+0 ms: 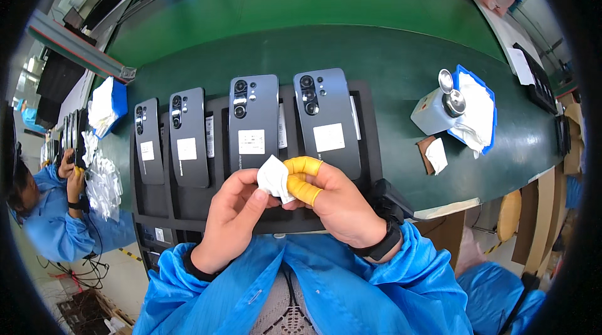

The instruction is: Cleaning and inspecting the camera lenses of several mobile phones on an assembly line.

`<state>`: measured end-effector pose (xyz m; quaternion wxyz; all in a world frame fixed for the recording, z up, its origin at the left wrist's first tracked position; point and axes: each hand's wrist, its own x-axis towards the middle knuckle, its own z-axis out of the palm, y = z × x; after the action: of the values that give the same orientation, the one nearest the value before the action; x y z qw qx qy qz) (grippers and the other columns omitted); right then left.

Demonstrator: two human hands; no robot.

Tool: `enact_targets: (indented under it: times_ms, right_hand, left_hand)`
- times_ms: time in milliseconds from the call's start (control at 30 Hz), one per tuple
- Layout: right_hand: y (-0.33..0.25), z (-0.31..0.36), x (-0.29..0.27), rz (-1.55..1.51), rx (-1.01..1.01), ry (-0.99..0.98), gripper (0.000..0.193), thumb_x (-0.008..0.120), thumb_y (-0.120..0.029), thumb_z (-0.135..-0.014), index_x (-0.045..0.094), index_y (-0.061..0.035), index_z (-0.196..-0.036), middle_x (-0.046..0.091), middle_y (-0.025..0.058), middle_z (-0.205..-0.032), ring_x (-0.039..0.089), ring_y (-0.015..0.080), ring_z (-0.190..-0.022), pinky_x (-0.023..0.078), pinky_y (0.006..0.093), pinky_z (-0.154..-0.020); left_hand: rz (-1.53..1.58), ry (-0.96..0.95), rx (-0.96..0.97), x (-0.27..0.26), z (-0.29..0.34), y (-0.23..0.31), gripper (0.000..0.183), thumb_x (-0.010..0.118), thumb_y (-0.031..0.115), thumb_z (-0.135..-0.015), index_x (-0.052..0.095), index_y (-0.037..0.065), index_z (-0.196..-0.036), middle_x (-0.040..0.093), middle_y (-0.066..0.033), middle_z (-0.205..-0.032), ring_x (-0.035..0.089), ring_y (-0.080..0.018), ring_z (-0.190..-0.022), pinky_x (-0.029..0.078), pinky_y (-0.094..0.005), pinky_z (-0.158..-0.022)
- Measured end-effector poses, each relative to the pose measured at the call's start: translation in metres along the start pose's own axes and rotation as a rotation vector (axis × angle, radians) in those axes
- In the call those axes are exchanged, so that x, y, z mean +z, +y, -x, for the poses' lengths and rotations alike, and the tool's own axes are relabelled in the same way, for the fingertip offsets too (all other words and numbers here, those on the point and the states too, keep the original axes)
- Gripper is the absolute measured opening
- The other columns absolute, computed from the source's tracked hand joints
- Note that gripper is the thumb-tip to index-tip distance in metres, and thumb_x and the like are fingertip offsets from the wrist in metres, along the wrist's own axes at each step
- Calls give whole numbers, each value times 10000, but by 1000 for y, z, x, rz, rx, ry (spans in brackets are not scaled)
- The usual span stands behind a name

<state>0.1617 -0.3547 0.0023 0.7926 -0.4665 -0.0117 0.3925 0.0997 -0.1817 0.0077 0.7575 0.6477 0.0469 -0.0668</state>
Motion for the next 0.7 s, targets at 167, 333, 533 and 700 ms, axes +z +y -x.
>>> enact_targets:
  times_ms: [167, 333, 533, 700]
  right_hand:
    - [2, 3, 2, -103, 34, 46, 308, 531, -102, -964, 529, -13, -1259, 611, 53, -1122, 580, 111, -961, 492, 255, -819]
    - [1, 2, 5, 16, 24, 11, 304, 561, -95, -950, 552, -5, -1240, 627, 54, -1095, 594, 113, -919, 499, 252, -802]
    - [-5, 6, 0, -4, 2, 58, 261, 591, -65, -927, 598, -18, -1184, 648, 54, -1046, 608, 108, -905, 505, 247, -768]
    - [-43, 38, -25, 7, -445, 228, 243, 623, -28, -895, 620, -15, -1138, 660, 68, -1053, 626, 143, -899, 509, 282, -765]
  left_hand:
    - [68, 60, -15, -4, 0, -3, 165, 524, 107, -978, 522, -13, -1090, 612, -61, -1019, 590, -106, -937, 478, -257, -850]
    - [105, 48, -54, -9, 1, -3, 157, 536, 98, -970, 529, -7, -1087, 618, -54, -995, 587, -94, -931, 479, -250, -843]
    - [115, 16, -108, -7, -1, 4, 149, 549, 70, -950, 541, -15, -1072, 622, -63, -990, 596, -104, -911, 484, -251, -816]
    - [-569, -1, 167, -18, 6, 19, 164, 583, 32, -885, 590, -33, -1035, 628, -108, -949, 608, -163, -851, 484, -271, -780]
